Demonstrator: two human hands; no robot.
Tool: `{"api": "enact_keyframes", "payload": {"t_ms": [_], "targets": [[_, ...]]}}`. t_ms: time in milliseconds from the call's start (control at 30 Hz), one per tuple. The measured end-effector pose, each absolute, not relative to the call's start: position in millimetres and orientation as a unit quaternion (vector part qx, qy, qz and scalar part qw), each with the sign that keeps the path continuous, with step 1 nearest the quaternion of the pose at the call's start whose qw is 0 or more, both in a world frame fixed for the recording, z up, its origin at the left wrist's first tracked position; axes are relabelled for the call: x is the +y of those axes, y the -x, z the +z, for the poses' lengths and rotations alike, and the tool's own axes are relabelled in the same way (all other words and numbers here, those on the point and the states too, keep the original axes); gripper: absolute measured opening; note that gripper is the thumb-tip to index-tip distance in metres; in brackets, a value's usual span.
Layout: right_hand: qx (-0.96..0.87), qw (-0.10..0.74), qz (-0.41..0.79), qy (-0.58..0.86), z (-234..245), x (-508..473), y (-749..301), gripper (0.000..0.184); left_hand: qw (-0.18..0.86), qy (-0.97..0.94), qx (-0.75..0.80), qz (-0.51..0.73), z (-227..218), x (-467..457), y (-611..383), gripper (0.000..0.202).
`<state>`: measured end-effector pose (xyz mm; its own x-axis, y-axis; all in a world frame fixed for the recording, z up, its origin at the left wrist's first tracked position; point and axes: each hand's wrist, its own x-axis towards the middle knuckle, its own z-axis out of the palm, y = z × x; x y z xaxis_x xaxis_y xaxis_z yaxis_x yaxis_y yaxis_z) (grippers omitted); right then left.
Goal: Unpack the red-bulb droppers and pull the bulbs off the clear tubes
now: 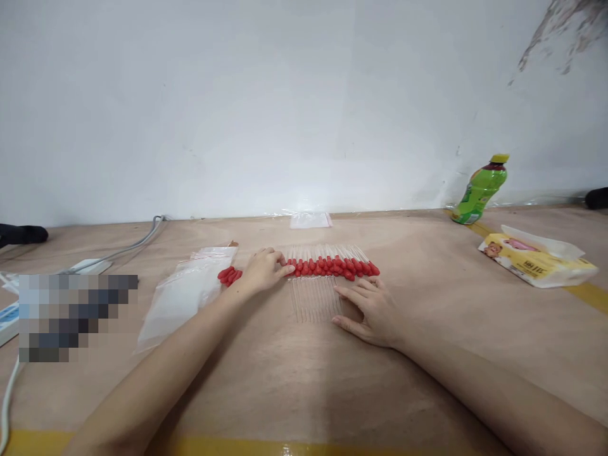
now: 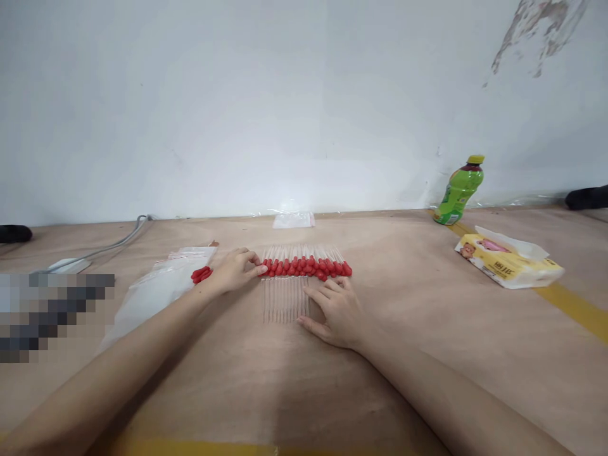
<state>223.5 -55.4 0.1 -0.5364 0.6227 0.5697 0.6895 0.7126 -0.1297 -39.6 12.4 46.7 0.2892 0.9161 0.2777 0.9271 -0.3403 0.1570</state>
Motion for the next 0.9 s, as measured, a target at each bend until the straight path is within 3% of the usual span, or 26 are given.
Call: {"api": "enact_keyframes", "payload": {"t_ms": [367, 600, 800, 900], "targets": [[-0.883, 0.296, -0.039, 0.362, -0.6, -54.7, -223.7, 0.044, -0.134, 0.766, -0.600, -0.188, 38.9, 27.0, 46.1, 0.034], [-0.873, 0.304, -0.032, 0.379, -0.3, -54.9, -223.9, 0.044, -0.081, 0.738, -0.625, -0.242, 51.6, 9.4, 54.7, 0.031], [-0.824, 0.409, -0.067, 0.386, -5.9, -49.9, -224.0, 0.055, -0.076, 0.784, -0.547, -0.282, 39.8, -38.9, 42.8, 0.019], [-0.831, 0.405, -0.095, 0.369, -4.7, -49.4, -224.0, 0.060, -0.057, 0.822, -0.487, -0.289, 23.5, -53.8, 33.5, 0.015]]}}
